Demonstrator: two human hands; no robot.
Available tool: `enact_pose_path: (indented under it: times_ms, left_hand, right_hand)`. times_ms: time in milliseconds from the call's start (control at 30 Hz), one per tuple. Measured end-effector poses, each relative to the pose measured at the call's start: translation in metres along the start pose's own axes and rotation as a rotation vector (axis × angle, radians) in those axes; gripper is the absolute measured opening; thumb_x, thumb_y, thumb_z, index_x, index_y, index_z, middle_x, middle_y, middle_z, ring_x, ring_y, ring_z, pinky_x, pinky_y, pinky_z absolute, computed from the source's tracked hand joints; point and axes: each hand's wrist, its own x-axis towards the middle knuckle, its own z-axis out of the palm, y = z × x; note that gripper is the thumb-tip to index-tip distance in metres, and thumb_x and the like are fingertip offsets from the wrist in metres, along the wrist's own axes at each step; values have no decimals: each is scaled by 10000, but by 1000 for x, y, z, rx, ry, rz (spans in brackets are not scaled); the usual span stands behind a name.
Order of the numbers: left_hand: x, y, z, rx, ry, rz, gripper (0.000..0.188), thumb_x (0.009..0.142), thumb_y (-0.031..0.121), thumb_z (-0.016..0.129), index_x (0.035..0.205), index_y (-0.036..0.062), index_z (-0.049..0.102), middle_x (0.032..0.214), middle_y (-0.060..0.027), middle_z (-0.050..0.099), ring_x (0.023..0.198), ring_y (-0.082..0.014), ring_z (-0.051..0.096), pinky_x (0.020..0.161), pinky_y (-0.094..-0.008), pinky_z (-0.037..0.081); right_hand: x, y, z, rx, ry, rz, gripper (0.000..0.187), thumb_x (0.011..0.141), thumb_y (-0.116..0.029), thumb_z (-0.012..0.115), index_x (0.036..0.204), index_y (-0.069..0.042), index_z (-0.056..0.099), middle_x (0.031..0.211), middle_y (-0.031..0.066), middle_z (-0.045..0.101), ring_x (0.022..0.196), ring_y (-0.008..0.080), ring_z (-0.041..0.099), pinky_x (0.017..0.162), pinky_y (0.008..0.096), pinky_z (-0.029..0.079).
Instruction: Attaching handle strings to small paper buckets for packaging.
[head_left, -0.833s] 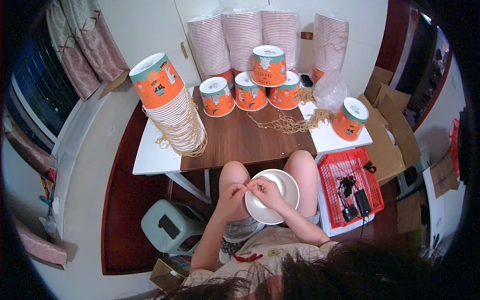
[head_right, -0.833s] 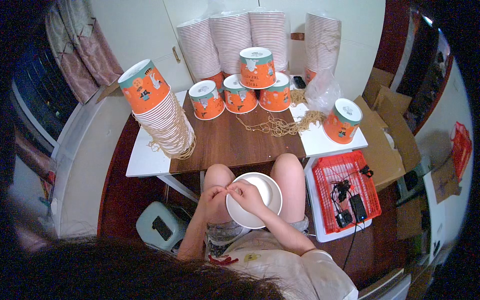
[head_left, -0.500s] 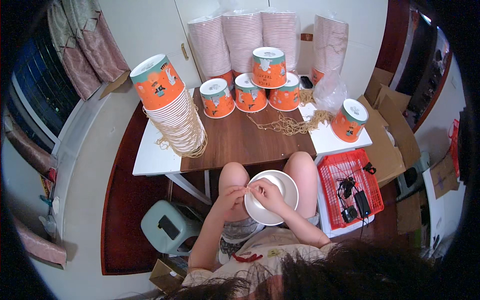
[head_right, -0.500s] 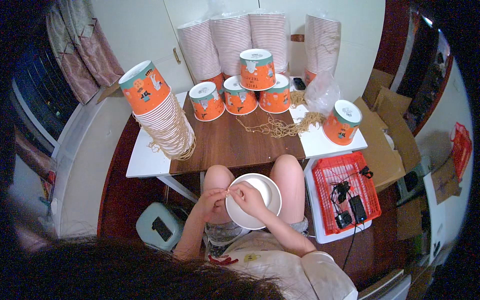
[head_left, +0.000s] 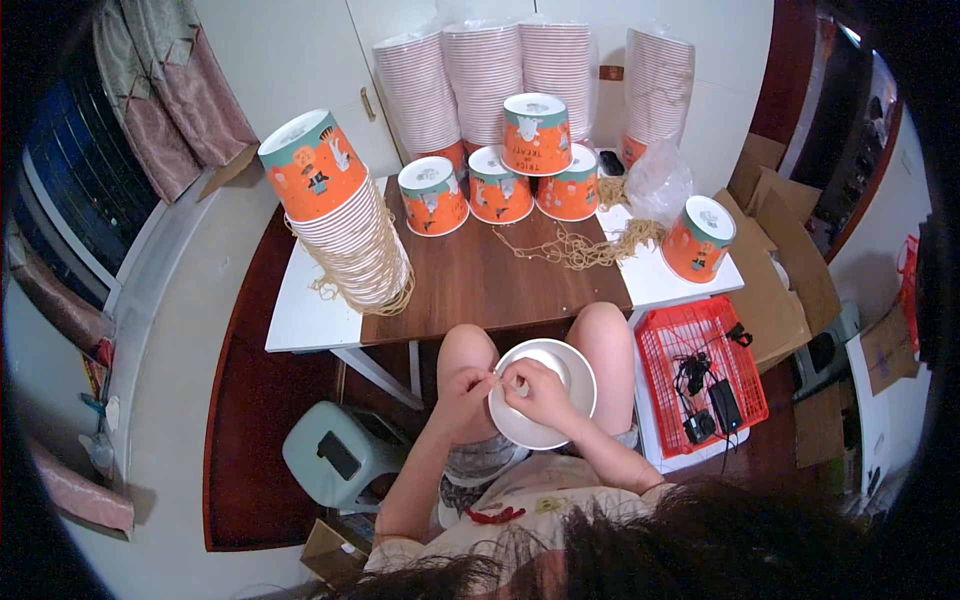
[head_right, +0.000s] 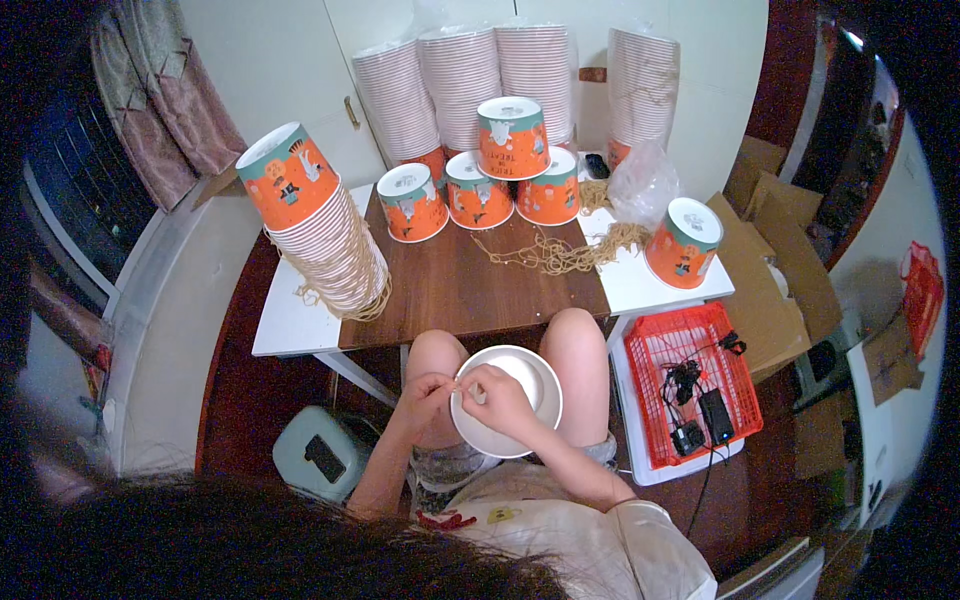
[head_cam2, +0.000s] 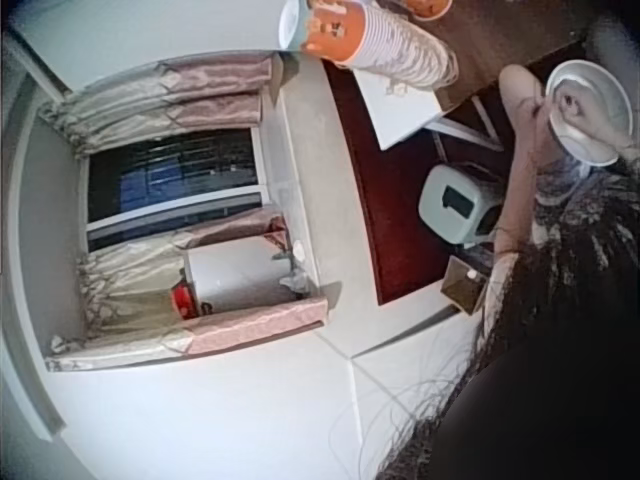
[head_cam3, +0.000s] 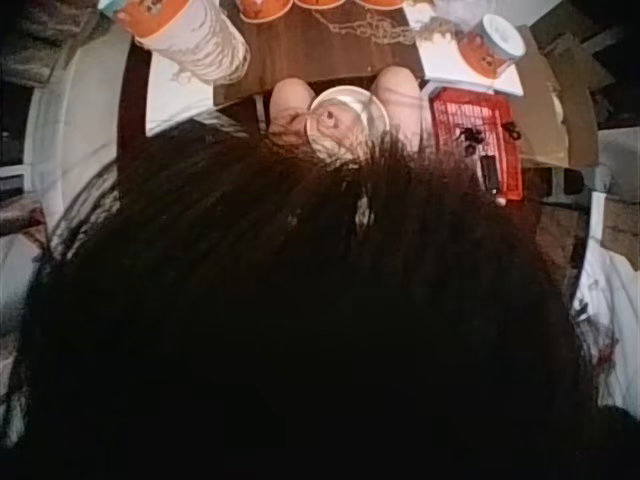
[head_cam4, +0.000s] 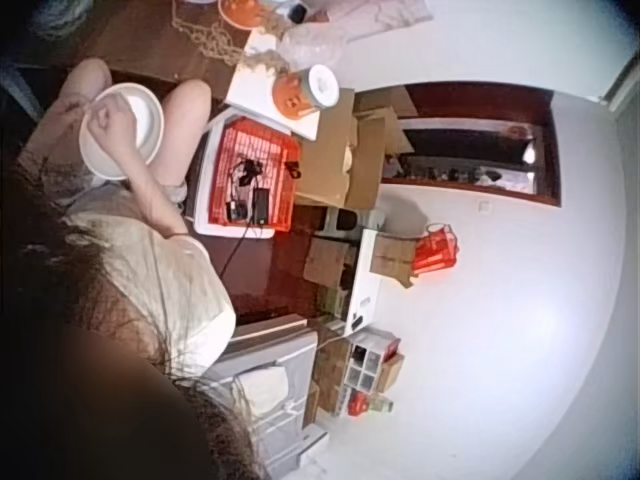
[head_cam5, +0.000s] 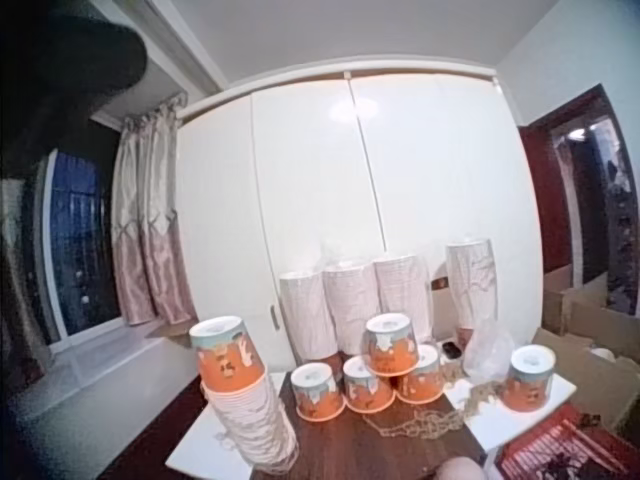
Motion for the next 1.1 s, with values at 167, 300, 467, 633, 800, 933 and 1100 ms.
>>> enact_pose_path:
  times_ms: [167,300,467,633,800,933,1100]
  left_hand:
    - [0,6,3,130,-18,68,133,821,56,513,883,-11,610,840,-27,618,793,-95,551,730,-227,437]
    - [-4,20,-2,213,-28,136,144,811,57,516,896,-9,611,851,-56,629,813,-126,565,754,-236,435]
    - [0,20,-7,576,-73,332,153,754,104,589,894,47,615,869,-111,567,871,-246,536,788,-313,414]
    - [5,10,-5,655,-27,480,138,713,109,643,824,35,604,835,-88,554,812,-237,534,747,-323,422]
    - [0,21,-3,522,-15,386,98,735,110,622,788,36,584,814,-91,545,824,-227,524,758,-323,410]
    - [-3,24,-7,431,-14,120,122,754,105,610,844,28,582,815,-87,584,789,-190,570,715,-287,441]
    - [-5,42,-3,435,-1,132,142,763,98,604,876,17,577,814,-82,620,773,-148,600,693,-254,456]
  right_hand:
    - [-2,11,-4,231,-118,89,83,711,-68,597,777,-61,548,845,70,557,765,175,541,651,264,431]
    - [-3,15,-3,256,-147,135,84,712,-60,592,782,-58,545,892,75,555,791,184,539,664,264,432]
    - [3,11,-6,235,-155,22,76,717,-57,588,781,-68,549,938,75,561,821,197,547,694,275,444]
    - [7,17,-4,235,-166,-56,71,727,-72,584,792,-66,558,933,74,562,801,192,556,673,277,453]
    - [5,14,-7,158,-182,45,89,732,-90,596,812,-61,572,826,68,569,697,180,557,607,271,451]
    - [7,8,-8,119,-173,70,103,736,-92,608,834,-65,592,714,59,558,625,170,542,560,275,435]
    - [12,8,-8,89,-158,35,146,740,-93,611,884,-72,601,713,62,564,614,167,541,561,276,437]
